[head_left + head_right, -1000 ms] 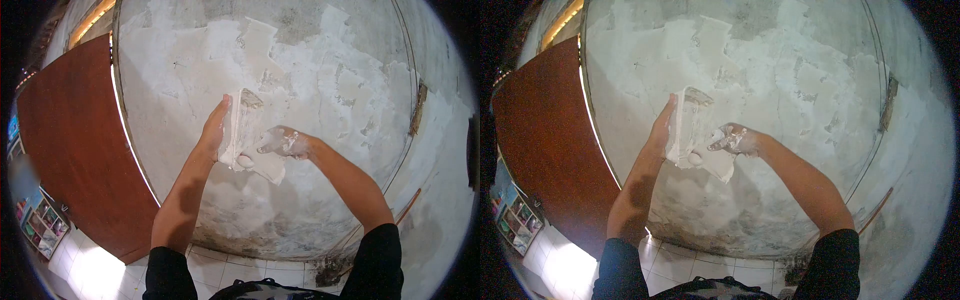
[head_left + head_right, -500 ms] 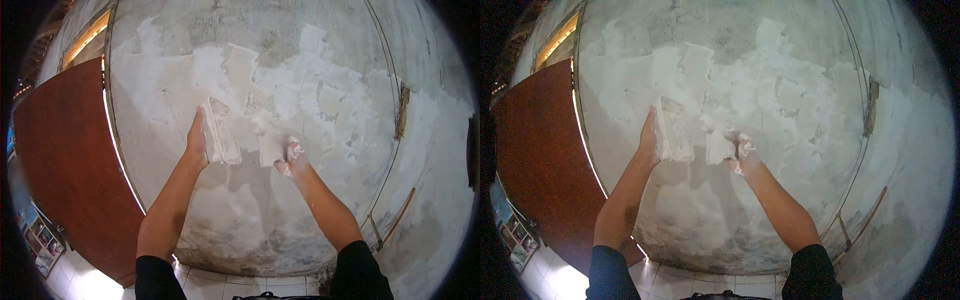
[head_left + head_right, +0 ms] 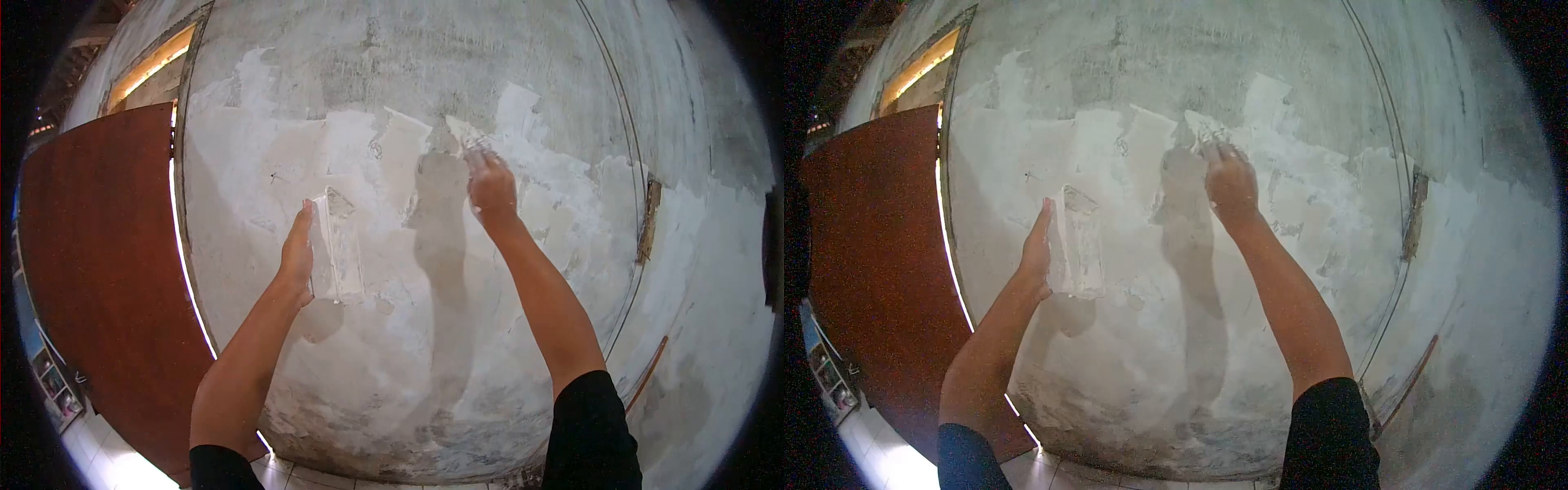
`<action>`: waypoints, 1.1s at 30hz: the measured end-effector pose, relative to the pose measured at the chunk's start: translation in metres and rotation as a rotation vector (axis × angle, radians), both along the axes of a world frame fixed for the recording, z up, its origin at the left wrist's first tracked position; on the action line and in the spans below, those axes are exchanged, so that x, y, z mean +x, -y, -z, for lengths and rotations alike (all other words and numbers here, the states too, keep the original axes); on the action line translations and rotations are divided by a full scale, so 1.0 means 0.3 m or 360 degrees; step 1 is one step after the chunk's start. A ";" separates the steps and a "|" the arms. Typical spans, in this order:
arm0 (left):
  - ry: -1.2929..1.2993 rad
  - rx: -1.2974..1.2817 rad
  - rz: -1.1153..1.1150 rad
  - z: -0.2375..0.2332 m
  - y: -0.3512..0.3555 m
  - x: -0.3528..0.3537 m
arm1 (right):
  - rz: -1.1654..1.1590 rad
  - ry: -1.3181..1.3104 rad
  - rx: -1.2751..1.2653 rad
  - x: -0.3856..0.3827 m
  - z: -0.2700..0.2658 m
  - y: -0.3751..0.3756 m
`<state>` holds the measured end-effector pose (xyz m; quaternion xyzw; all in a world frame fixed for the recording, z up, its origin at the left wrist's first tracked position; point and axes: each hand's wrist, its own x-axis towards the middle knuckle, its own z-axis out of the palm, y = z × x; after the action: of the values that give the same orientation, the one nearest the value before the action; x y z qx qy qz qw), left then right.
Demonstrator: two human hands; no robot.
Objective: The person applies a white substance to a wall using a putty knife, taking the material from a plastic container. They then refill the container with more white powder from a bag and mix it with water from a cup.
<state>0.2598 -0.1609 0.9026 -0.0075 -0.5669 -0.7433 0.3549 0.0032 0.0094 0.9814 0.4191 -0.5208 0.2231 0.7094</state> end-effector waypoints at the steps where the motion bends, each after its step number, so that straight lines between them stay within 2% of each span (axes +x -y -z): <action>1: -0.0014 0.0000 0.0010 -0.008 0.001 -0.001 | 0.0010 -0.0014 0.0000 -0.041 0.012 0.029; 3: -0.0021 -0.0090 -0.0035 -0.023 0.009 -0.007 | 0.0632 0.0636 0.0545 -0.105 0.063 0.077; 6: -0.0090 -0.0143 -0.0046 -0.029 0.033 -0.019 | 0.0628 0.0622 0.0429 -0.079 0.194 0.110; 9: -0.0049 -0.0088 -0.0018 -0.040 0.001 0.018 | 0.0710 0.0627 0.0611 -0.002 0.268 0.071; 11: -0.0081 -0.0102 -0.0029 -0.031 0.002 0.031 | 0.0696 0.0829 0.1143 0.058 0.292 0.031; 12: -0.0125 -0.0123 -0.0060 -0.033 0.001 0.039 | 0.0644 0.0774 0.1074 0.035 0.324 0.035; 16: -0.0113 -0.0195 -0.0159 -0.063 -0.016 0.096 | 0.0607 0.0711 0.0940 0.109 0.185 -0.071; 17: -0.0124 -0.0207 -0.0158 -0.068 -0.009 0.102 | 0.0558 0.0871 0.0701 0.117 0.115 -0.067; 22: -0.0173 -0.0291 -0.0147 -0.077 0.006 0.112 | 0.0288 0.0406 0.0222 -0.016 -0.167 -0.093; 25: -0.0097 -0.0225 -0.0236 -0.078 0.012 0.117 | 0.0178 0.0638 0.0305 -0.070 -0.249 -0.036; 28: -0.0123 -0.0303 -0.0288 -0.058 0.028 0.107 | 0.0208 0.0614 0.0106 -0.061 -0.197 0.071; 29: -0.0093 -0.0254 -0.0207 -0.065 0.018 0.115 | 0.0205 0.0623 0.0112 -0.016 -0.170 0.090; 31: -0.0046 -0.0197 -0.0117 -0.066 0.010 0.106 | 0.0496 0.0733 0.0435 0.072 -0.103 0.099; 33: -0.0061 -0.0164 -0.0186 -0.069 0.009 0.091 | 0.0486 0.0697 0.0597 0.116 -0.028 0.106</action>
<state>0.2873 -0.1635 0.9233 -0.0070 -0.5970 -0.6909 0.4076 0.0380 -0.0224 0.9897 0.4016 -0.7499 0.0992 0.5163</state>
